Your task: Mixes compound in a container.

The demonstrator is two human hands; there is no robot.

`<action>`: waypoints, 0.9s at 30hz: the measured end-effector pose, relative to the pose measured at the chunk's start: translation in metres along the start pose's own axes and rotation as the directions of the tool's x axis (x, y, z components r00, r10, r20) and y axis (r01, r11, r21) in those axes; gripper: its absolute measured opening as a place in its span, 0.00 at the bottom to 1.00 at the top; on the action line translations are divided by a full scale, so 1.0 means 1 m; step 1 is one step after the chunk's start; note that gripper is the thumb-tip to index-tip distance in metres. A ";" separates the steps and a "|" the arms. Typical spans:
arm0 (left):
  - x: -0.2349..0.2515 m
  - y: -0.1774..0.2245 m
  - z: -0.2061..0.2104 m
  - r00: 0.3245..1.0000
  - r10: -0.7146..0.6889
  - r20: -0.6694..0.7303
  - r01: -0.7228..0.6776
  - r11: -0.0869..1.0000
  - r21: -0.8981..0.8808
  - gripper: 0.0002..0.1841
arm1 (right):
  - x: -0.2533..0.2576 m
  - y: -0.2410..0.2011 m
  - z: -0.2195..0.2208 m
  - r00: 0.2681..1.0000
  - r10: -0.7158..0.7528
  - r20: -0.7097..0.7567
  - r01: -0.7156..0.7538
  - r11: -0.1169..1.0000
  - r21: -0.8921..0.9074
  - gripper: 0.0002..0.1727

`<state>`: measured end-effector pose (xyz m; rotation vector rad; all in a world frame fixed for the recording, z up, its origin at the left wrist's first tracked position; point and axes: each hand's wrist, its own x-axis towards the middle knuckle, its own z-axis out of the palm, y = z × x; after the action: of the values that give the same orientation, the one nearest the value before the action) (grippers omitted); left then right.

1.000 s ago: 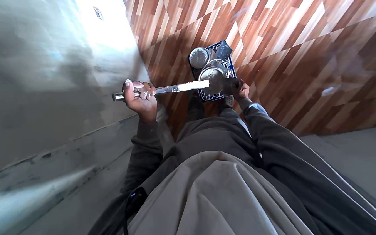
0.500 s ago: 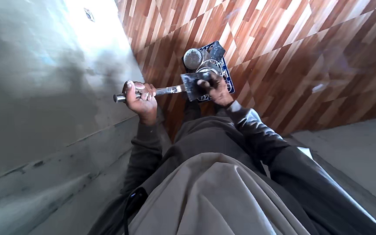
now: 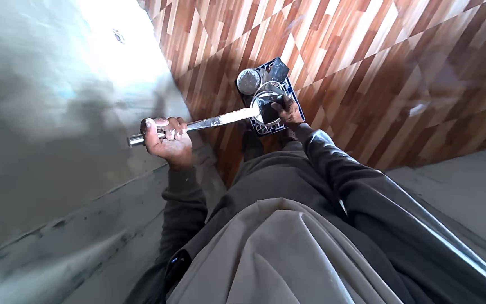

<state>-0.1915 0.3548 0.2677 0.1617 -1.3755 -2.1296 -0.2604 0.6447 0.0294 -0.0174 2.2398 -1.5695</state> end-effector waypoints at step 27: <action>0.030 -0.001 -0.003 0.911 0.052 0.410 -0.006 0.994 -0.113 0.15 | 0.024 -0.070 0.000 0.958 -0.181 0.224 0.165 0.982 0.087 0.17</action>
<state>-0.2152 0.3364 0.2717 -0.3739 -1.4696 -2.2924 -0.2973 0.6135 0.0852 -0.3685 2.0486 -1.6379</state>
